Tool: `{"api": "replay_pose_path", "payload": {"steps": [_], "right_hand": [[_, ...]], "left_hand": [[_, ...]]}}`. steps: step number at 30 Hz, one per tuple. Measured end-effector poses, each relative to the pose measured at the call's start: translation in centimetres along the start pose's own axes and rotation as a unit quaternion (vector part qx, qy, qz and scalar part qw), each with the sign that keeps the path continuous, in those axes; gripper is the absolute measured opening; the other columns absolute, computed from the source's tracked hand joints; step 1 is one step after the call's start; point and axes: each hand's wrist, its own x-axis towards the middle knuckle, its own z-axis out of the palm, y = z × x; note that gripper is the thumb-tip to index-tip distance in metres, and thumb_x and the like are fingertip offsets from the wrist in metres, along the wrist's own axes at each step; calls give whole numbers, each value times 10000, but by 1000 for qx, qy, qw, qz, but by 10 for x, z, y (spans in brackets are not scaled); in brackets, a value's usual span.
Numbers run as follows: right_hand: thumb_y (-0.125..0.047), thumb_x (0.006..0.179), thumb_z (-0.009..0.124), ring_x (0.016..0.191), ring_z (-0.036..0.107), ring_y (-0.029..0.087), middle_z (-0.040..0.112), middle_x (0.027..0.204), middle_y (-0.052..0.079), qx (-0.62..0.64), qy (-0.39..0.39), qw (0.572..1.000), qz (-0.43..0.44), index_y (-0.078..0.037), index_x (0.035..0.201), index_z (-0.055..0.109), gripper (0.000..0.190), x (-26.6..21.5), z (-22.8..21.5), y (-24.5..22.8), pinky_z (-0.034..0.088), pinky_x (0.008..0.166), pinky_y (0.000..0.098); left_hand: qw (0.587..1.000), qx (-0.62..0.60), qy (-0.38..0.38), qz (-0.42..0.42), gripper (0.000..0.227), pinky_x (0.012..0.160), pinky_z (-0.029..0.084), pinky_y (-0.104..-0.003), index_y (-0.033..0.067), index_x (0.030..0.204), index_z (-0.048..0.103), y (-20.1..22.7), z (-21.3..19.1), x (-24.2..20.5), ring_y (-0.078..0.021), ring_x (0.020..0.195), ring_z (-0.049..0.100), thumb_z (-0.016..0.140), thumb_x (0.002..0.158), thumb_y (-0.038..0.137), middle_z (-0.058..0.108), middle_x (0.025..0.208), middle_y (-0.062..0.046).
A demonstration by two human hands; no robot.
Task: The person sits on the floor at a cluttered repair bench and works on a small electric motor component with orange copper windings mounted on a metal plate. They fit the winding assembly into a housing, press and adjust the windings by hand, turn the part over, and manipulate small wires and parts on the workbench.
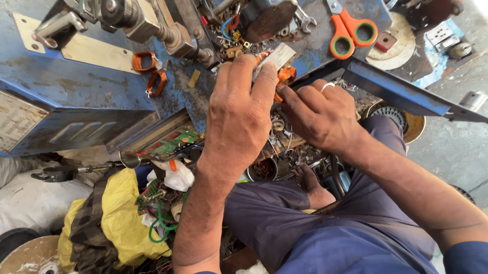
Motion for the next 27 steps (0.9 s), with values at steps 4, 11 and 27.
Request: {"api": "replay_pose_path", "payload": {"steps": [4, 11, 27], "right_hand": [[-152, 844, 831, 704, 512, 199, 495, 813, 29, -33, -15, 999, -15, -6, 1292, 672, 498, -2, 3, -1, 424, 555, 363], [-192, 897, 803, 716, 555, 218, 527, 819, 46, -4, -31, 999, 22, -42, 1290, 663, 443, -6, -1, -4, 450, 566, 368], [56, 968, 453, 1006, 713, 272, 694, 1098, 179, 602, -92, 381, 696, 64, 1139, 629, 245, -221, 24, -9, 591, 896, 389]], "left_hand": [[1000, -1, 2, 2, 287, 905, 529, -454, -3, 1214, 594, -1, -1, 0, -343, 1075, 583, 673, 939, -13, 532, 1188, -156], [1000, 4, 24, 9, 281, 899, 529, -464, -11, 1206, 608, -4, 0, -5, -359, 1068, 592, 663, 930, -21, 547, 1181, -169], [1000, -7, 12, 23, 316, 892, 555, -443, -59, 1242, 611, -5, 2, -6, -345, 1087, 588, 671, 934, -20, 536, 1214, -192]]}}
